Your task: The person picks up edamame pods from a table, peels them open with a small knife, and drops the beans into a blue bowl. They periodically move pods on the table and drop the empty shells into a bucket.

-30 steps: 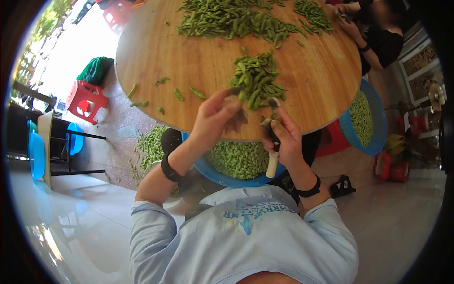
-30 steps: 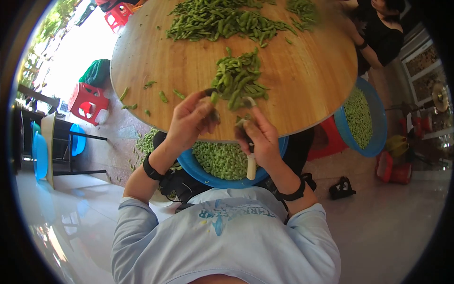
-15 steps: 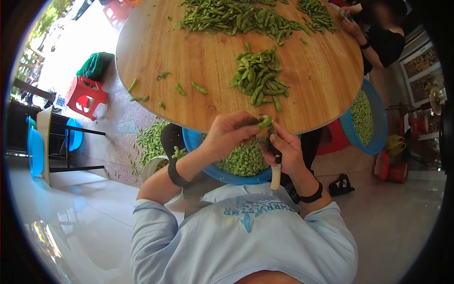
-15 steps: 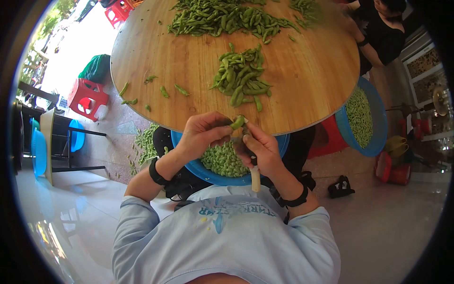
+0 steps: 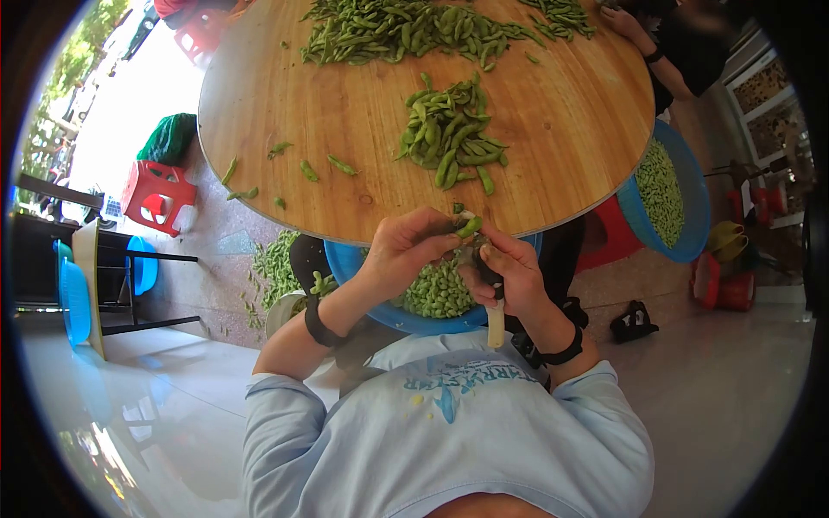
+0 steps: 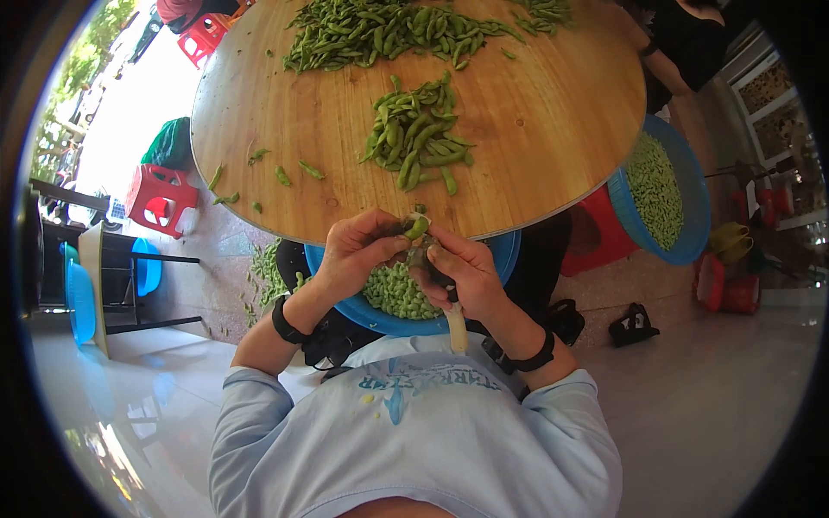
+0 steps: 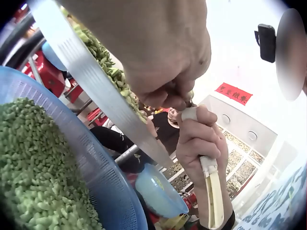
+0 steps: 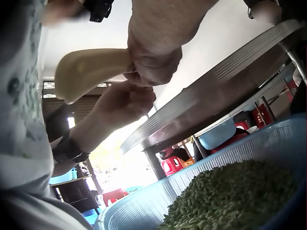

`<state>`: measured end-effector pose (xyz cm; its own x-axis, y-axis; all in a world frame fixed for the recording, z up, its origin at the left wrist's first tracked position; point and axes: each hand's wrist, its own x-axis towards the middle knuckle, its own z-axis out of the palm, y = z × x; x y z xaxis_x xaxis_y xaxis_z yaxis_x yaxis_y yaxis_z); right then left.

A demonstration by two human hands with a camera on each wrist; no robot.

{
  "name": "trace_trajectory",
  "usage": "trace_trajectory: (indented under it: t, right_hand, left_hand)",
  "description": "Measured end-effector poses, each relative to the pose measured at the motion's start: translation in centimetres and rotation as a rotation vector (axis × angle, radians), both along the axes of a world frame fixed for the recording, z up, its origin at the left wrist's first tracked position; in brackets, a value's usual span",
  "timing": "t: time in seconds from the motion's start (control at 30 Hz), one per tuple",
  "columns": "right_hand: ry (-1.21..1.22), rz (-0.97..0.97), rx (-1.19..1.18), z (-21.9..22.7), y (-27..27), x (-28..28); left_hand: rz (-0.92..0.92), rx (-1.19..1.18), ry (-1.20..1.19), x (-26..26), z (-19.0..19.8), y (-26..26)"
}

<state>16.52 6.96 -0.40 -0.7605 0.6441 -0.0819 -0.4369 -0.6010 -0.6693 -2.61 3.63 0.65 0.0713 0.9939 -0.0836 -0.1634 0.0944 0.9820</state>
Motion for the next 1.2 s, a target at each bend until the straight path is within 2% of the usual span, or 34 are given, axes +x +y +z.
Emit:
trace_trajectory:
  t: [0.07,0.2,0.27,0.3,0.37,0.4,0.47,0.6,0.67,0.7,0.77,0.8,0.87,1.0,1.07,1.1,1.17,1.2]
  right_hand:
    - [-0.116,-0.064,0.031,0.4,-0.3,-0.2]
    - [-0.145,-0.132,0.085,0.6,-0.4,-0.6]
    - [0.029,-0.008,-0.064,0.3,0.2,-0.2]
    - [0.029,-0.008,-0.063,0.4,0.3,-0.2]
    - [0.093,0.047,-0.2,0.5,0.1,-0.1]
    - [0.091,0.052,-0.201,0.2,0.1,-0.1]
    - [0.257,0.198,-0.238,-0.8,0.2,0.2]
    - [0.226,0.173,-0.285,-0.6,-0.1,0.1]
    - [0.105,0.025,-0.44,-0.1,0.0,-0.2]
    - [0.107,0.023,-0.439,0.0,0.1,-0.3]
    - [0.088,0.034,-0.383,0.0,-0.4,-0.3]
    - [0.088,0.034,-0.391,0.1,-0.6,-0.4]
    - [0.098,0.048,-0.418,0.5,-0.3,-0.5]
    - [0.082,0.005,-0.352,1.4,-1.1,-0.9]
    - [-0.003,-0.109,-0.251,1.7,-1.4,-1.3]
    - [-0.005,-0.108,-0.246,1.8,-1.3,-1.3]
    - [-0.074,-0.17,-0.147,1.9,-1.2,-1.4]
    - [-0.077,-0.164,-0.146,1.4,-1.1,-1.2]
  left_hand:
    - [0.008,0.235,0.265,-0.2,-0.1,-0.1]
    - [0.011,0.354,0.39,-0.4,-0.1,-0.1]
    - [-0.072,-0.013,-0.091,-0.5,0.0,0.1]
    - [-0.073,-0.012,-0.091,-0.6,-0.1,0.3]
    - [-0.167,-0.226,-0.501,-0.9,-0.8,0.4]
    - [-0.163,-0.226,-0.502,-0.9,-1.2,0.2]
    - [-0.282,-0.311,-0.782,-0.6,-1.6,0.1]
    - [-0.3,-0.361,-0.858,-0.2,-1.2,-0.3]
    - [-0.024,-0.173,0.049,0.0,0.3,-0.3]
    - [-0.025,-0.173,0.052,0.1,0.7,-0.3]
    - [0.096,0.722,0.815,0.5,1.2,-0.8]
    - [0.094,0.715,0.815,0.5,1.5,-1.2]
    - [0.041,0.783,1.169,0.3,2.1,-1.4]
    - [0.177,0.824,1.16,1.2,1.6,-1.4]
    - [0.245,0.768,0.95,1.5,1.6,-0.8]
    - [0.248,0.771,0.948,1.4,1.5,-0.6]
    - [0.18,0.274,0.43,1.2,1.3,-0.8]
    - [0.186,0.273,0.428,1.3,1.3,-0.8]
